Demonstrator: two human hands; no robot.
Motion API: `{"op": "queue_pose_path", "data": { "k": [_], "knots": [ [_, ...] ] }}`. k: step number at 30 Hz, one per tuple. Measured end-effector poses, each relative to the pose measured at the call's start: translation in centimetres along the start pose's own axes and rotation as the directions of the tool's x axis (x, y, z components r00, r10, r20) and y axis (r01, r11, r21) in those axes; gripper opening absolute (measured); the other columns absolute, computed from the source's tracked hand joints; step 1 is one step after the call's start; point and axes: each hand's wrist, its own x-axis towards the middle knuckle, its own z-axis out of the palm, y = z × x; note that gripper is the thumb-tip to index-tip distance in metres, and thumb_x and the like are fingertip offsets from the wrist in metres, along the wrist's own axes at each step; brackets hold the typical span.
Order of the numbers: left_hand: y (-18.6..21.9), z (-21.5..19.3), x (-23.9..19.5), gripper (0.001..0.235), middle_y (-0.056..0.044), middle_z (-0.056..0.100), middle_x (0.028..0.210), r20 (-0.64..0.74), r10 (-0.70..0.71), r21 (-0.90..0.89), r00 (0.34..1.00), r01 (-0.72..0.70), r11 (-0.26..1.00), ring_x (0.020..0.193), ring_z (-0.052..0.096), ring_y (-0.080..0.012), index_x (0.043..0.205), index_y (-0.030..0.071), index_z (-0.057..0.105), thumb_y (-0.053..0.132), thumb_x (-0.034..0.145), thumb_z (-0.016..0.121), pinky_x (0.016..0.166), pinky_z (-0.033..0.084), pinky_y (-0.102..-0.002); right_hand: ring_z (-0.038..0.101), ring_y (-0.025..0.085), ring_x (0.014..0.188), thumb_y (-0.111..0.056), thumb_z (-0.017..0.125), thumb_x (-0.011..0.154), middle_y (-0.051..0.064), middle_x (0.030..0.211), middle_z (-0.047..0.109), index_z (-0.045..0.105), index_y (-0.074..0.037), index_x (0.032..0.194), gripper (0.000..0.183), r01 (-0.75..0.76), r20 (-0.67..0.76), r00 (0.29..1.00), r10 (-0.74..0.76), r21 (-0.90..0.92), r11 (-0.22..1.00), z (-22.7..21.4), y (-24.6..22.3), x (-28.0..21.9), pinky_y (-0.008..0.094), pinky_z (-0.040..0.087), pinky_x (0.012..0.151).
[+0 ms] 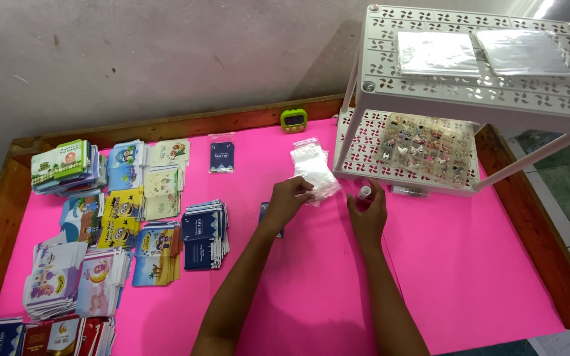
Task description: Packaging small handcrafted cards into plastic sleeves and sealing them with stickers.
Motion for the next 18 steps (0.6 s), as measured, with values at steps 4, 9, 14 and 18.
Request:
{"op": "queue_pose_path", "data": {
  "k": [4,9,14,18],
  "knots": [
    [0.9,-0.6,-0.6,0.014,-0.017,0.077,0.101,-0.032,0.046,0.059,0.998,-0.044,0.997,0.103,0.074,-0.0361,0.103,0.005,0.076,-0.003,0.092,0.072,0.09,0.061,-0.04,0.064,0.035,0.112,-0.018,0.081,0.087,0.018,0.123,0.062,0.051,-0.01,0.145,0.066,-0.006,0.006,1.0,0.006,0.019,1.0,0.1,0.2,0.0,0.045,0.056,0.096],
    [0.0,0.4,-0.4,0.013,-0.015,0.078,0.091,-0.121,0.024,-0.058,0.992,-0.031,0.998,0.093,0.077,-0.0275,0.097,0.006,0.075,0.001,0.086,0.08,0.09,0.061,-0.035,0.064,0.035,0.108,-0.015,0.081,0.088,0.019,0.121,0.062,0.051,-0.008,0.144,0.064,0.032,-0.005,0.999,-0.032,0.009,0.999,0.2,0.3,0.0,0.044,0.057,0.092],
    [1.2,-0.5,-0.8,0.024,-0.014,0.078,0.089,-0.245,0.072,-0.058,0.967,-0.089,0.994,0.085,0.076,-0.0228,0.097,0.008,0.068,0.008,0.082,0.086,0.079,0.06,-0.032,0.065,0.035,0.108,-0.015,0.081,0.087,0.019,0.121,0.062,0.05,-0.008,0.144,0.065,0.04,-0.016,0.999,-0.04,0.004,0.999,0.1,0.4,0.0,0.043,0.058,0.091],
    [-0.2,-1.6,-1.0,0.032,-0.008,0.08,0.086,-0.316,0.102,-0.078,0.943,-0.133,0.988,0.083,0.074,-0.0139,0.094,0.012,0.064,0.016,0.078,0.091,0.075,0.054,-0.024,0.064,0.032,0.107,-0.018,0.08,0.088,0.018,0.12,0.061,0.046,-0.008,0.145,0.067,0.022,-0.022,1.0,-0.021,0.04,0.999,-0.1,-0.3,-0.1,0.042,0.058,0.09]
  ]
}}
